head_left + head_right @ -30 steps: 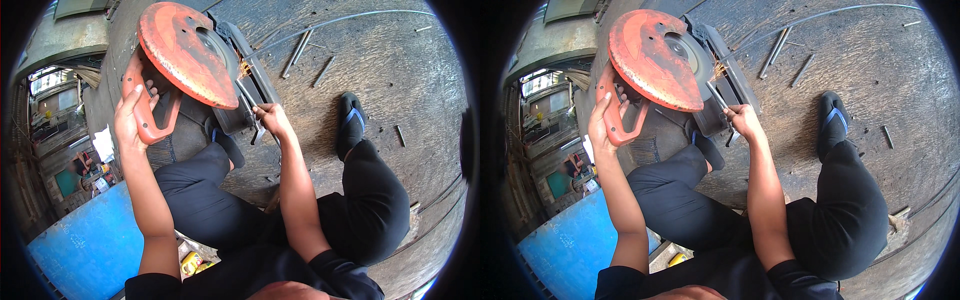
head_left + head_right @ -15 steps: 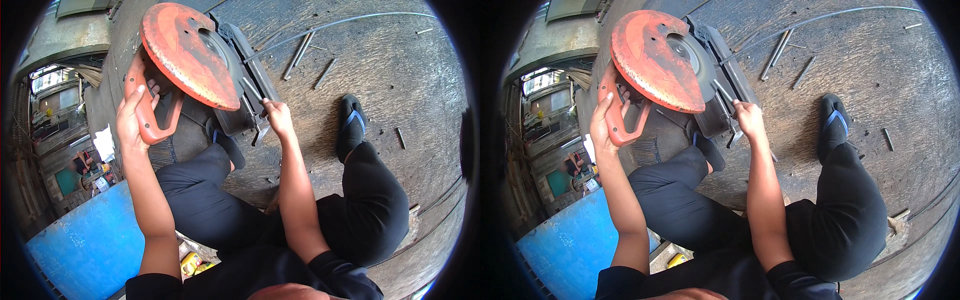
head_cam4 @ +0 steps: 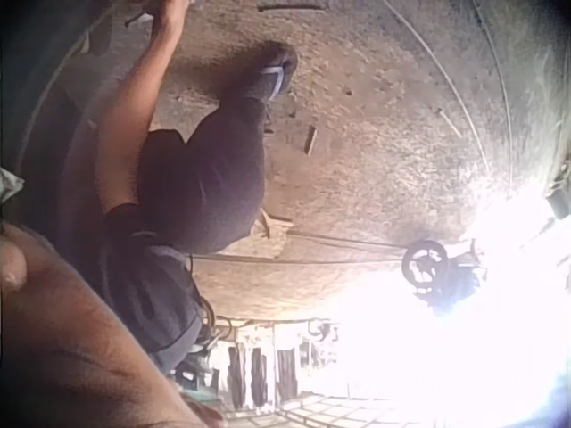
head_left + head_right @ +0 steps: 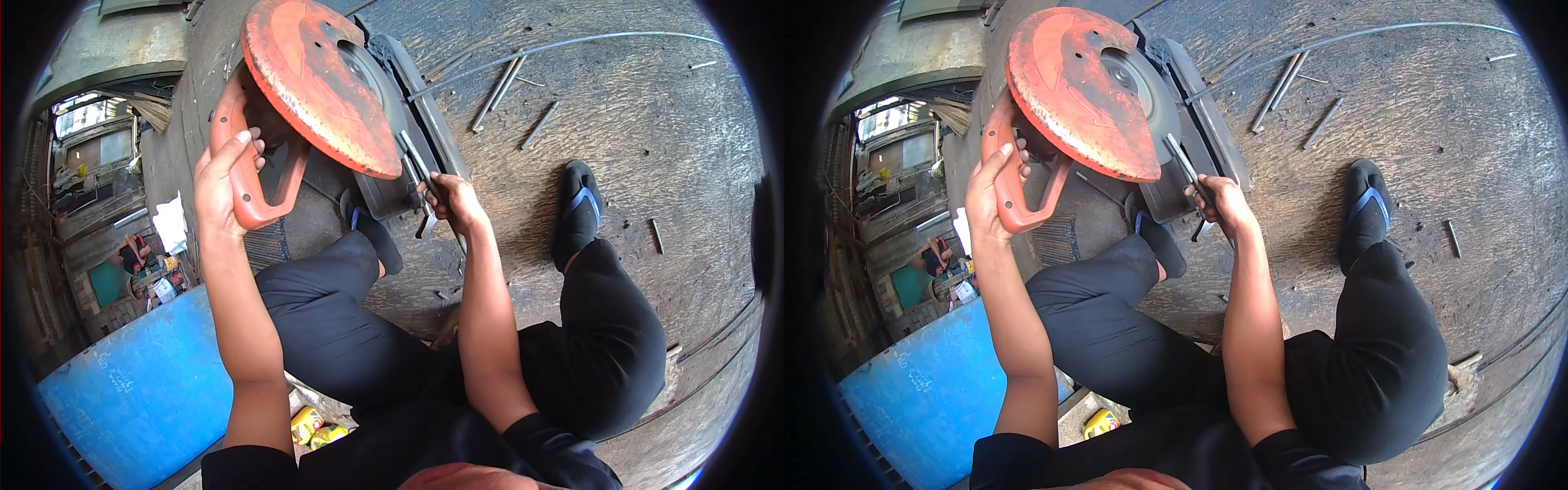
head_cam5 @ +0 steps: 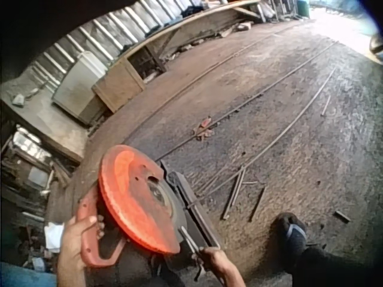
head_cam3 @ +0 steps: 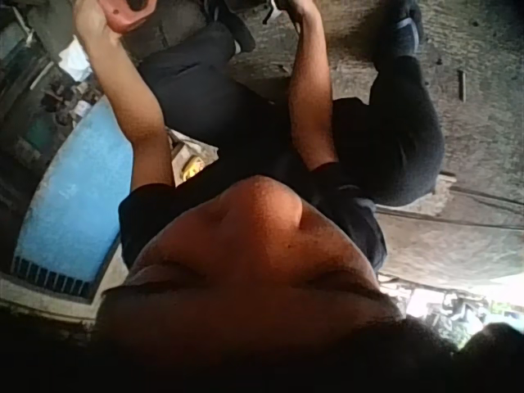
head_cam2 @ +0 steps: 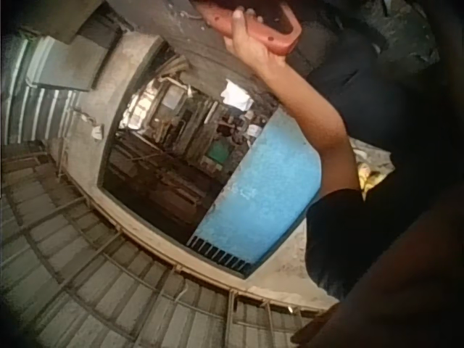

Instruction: Cutting metal rods using a circular chop saw.

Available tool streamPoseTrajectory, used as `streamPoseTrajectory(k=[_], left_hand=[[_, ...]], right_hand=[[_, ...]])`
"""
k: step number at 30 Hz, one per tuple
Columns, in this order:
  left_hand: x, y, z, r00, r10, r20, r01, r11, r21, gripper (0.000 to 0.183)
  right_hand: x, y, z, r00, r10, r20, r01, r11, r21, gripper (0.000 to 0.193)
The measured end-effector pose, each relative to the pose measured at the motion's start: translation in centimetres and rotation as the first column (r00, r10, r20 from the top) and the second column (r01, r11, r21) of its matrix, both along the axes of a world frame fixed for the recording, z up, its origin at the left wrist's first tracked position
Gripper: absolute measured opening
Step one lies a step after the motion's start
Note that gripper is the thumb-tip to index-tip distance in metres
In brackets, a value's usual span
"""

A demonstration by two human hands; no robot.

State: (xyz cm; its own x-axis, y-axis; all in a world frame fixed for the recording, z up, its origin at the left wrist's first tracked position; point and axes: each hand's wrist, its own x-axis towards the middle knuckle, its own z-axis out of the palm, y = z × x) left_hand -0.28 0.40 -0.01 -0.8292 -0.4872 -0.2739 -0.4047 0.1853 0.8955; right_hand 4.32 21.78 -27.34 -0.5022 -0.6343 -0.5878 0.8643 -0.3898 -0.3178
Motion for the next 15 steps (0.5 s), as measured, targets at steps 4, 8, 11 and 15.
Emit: streamPoseTrajectory(k=[4,8,11,15], left_hand=[[0.1,0.2,0.0,1.0,-0.012,0.004,0.012,1.0,0.012,0.048],[-0.1,1.1,0.2,0.999,0.045,-0.003,-0.045,0.998,0.043,0.05],[-0.1,1.3,0.2,0.999,0.049,0.001,-0.049,0.998,0.049,0.051],[-0.1,1.4,0.3,0.998,0.056,0.006,-0.057,0.998,0.035,0.05]], right_hand=[[0.1,-0.2,0.1,0.999,-0.032,-0.021,0.032,0.999,0.007,0.035],[0.2,-0.3,0.1,0.999,-0.011,-0.048,0.013,0.999,0.042,0.032],[0.2,-0.2,-0.3,0.999,0.009,-0.043,-0.008,0.999,0.041,0.029],[0.1,-0.2,-0.7,0.998,0.043,-0.045,-0.04,0.997,0.072,0.027]])
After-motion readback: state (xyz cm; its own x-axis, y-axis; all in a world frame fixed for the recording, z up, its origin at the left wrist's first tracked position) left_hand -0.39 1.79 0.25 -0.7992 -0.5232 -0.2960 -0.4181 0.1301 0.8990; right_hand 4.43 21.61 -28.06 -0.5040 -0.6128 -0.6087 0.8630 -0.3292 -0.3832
